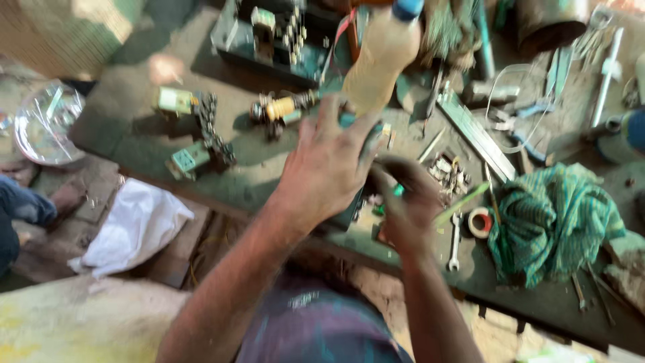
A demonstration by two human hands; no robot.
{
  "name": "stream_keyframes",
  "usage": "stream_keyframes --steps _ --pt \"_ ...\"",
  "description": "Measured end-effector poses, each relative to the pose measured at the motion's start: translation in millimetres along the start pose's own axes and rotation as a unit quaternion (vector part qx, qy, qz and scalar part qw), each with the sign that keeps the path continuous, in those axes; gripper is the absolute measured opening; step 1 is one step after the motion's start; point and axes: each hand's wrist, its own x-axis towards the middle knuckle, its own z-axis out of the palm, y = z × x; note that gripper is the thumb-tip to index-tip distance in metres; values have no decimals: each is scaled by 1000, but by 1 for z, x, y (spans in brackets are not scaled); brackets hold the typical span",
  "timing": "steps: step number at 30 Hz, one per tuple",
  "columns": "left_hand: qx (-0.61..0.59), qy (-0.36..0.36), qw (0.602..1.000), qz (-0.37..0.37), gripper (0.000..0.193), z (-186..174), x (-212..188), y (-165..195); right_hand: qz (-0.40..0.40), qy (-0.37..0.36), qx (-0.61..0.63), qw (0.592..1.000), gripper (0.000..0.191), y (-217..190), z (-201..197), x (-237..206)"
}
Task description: The person assembles and adjusts small electrical components, likely contactors, on a cluttered workbench. They use a screwdriver to tighten screws on the components and wipe them with a cloth. The person handles multiple components, placing them into a metal tray and arranging them on the table.
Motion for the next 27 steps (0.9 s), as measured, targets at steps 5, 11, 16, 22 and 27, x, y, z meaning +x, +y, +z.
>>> stream_keyframes --steps 5,11,16,22,27 --pt "6 -28 999 -21 37 5 0 3 102 -23 197 975 12 -7 -23 -8" --pt "26 -9 1000 1 36 12 2 8 83 -68 -41 993 18 0 -14 -12" --pt "15 -13 999 -27 41 12 2 14 129 -70 64 987 17 2 -18 -9" --pt "12 -37 998 -57 41 12 7 21 121 -73 68 988 19 -3 -20 -5" --pt "15 -12 999 -34 41 15 6 19 93 -72 -43 992 17 6 -25 -1"
